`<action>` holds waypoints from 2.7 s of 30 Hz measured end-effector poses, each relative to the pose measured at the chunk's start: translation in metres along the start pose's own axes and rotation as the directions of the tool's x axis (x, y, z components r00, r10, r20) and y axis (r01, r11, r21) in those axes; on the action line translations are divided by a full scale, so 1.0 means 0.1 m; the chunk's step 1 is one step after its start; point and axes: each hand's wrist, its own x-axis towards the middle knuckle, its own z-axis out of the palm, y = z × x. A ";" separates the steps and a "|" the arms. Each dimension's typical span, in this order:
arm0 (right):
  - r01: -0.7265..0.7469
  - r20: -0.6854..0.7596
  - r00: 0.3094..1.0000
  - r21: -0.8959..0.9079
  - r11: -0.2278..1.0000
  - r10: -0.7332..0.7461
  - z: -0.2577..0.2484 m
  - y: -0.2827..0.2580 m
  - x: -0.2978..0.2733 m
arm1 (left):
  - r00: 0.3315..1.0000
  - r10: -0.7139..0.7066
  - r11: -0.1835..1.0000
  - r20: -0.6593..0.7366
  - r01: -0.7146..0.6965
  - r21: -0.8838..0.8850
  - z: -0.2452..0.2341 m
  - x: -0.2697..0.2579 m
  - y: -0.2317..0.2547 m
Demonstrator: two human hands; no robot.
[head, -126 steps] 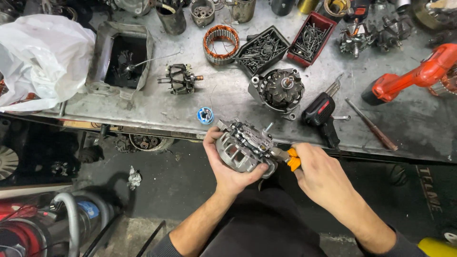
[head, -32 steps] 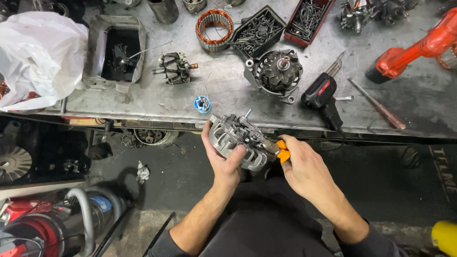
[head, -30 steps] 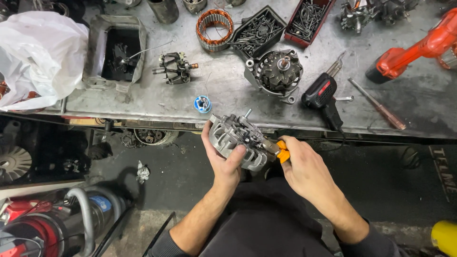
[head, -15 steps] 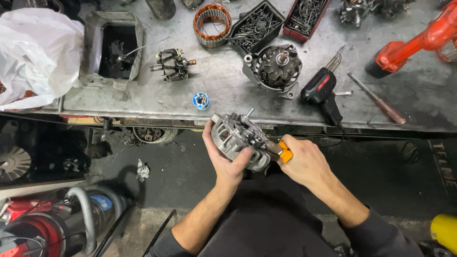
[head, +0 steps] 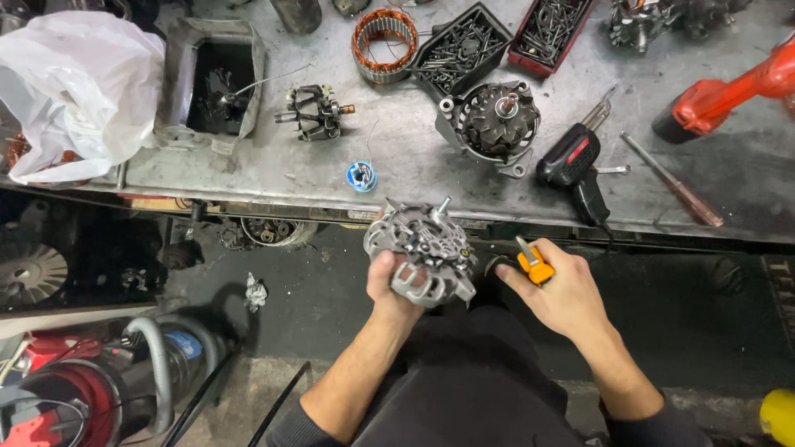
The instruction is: The person uses pliers to remove a small component from a motor housing, then picks up a copper-wound stator and places it into a black motor casing. The person then removes the stator and manipulates the copper wires.
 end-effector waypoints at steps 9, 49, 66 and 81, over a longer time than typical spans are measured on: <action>-0.098 0.036 0.995 0.079 0.992 0.095 0.02 0.17 -0.15 | 0.954 -0.198 0.885 0.226 0.273 -0.376 0.15 0.04 0.12; -0.311 0.364 0.923 0.510 0.802 0.126 0.46 0.83 -0.26 | 0.832 -0.470 0.574 0.294 0.541 -0.615 0.56 -0.24 0.36; -0.220 0.323 0.946 0.562 0.798 0.034 0.43 0.87 -0.38 | 0.840 -0.475 0.584 0.262 0.524 -0.620 0.54 -0.39 0.32; 0.393 0.147 0.919 -0.246 0.886 -0.367 -0.65 -0.53 -0.66 | 0.934 -0.246 0.759 0.258 0.351 -0.549 0.45 -0.39 0.31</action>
